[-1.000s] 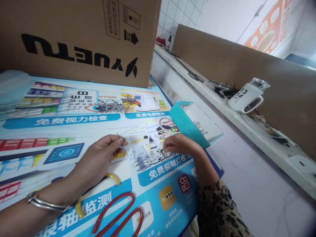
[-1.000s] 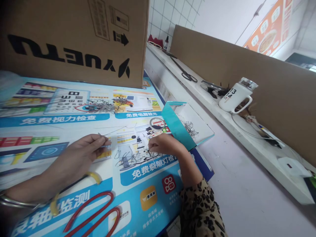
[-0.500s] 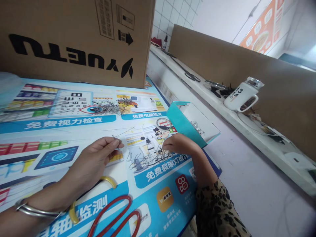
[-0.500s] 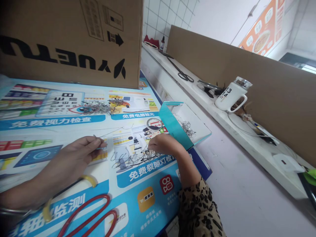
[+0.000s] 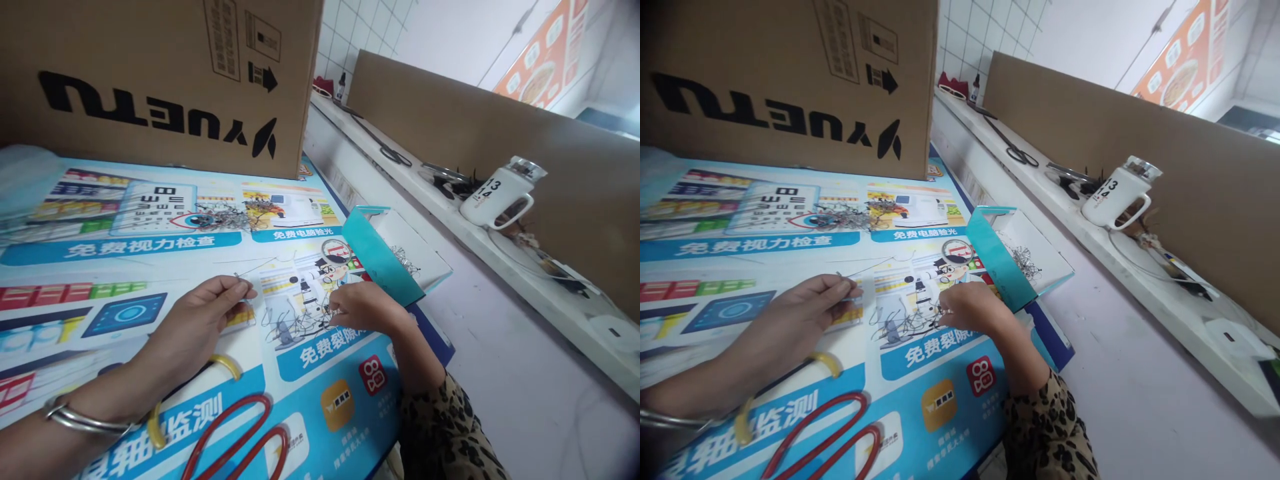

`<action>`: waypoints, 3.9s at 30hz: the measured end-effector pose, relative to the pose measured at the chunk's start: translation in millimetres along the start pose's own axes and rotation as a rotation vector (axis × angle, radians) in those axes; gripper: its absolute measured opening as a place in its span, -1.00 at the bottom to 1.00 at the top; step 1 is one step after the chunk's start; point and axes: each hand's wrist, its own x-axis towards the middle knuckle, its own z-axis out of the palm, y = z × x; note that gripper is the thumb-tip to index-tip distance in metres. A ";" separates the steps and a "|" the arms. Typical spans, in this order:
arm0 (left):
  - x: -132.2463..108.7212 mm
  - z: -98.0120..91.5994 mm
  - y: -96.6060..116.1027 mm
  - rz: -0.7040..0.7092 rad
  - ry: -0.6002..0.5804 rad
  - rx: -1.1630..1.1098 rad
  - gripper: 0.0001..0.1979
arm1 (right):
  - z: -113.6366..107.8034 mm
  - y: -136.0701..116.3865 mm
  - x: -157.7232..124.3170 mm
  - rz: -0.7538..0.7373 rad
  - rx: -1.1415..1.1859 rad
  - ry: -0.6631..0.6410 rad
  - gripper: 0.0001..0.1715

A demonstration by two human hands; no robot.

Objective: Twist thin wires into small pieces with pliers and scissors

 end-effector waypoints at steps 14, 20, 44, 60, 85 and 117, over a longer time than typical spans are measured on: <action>1.5 -0.1 0.2 -0.005 0.003 0.010 -0.82 | 0.4 2.4 -0.1 -0.054 -0.010 -0.056 -0.88; 2.1 -0.2 0.2 -0.010 -0.008 0.015 -0.81 | 3.6 -4.9 9.7 0.076 -0.034 0.038 -0.72; 3.5 -2.5 0.1 -0.026 -0.016 0.019 -0.80 | 3.2 6.2 10.9 -0.014 0.346 0.028 -0.93; 0.0 0.1 2.3 -0.029 -0.032 0.043 -0.81 | 23.4 21.1 28.7 0.056 1.089 0.071 -0.90; -1.2 1.9 3.5 -0.027 -0.023 0.041 -0.77 | 10.9 28.6 18.2 -0.089 0.986 0.070 -0.70; -1.7 1.3 3.1 -0.048 -0.078 0.048 -0.73 | 27.1 10.6 34.7 0.000 1.474 0.267 -0.75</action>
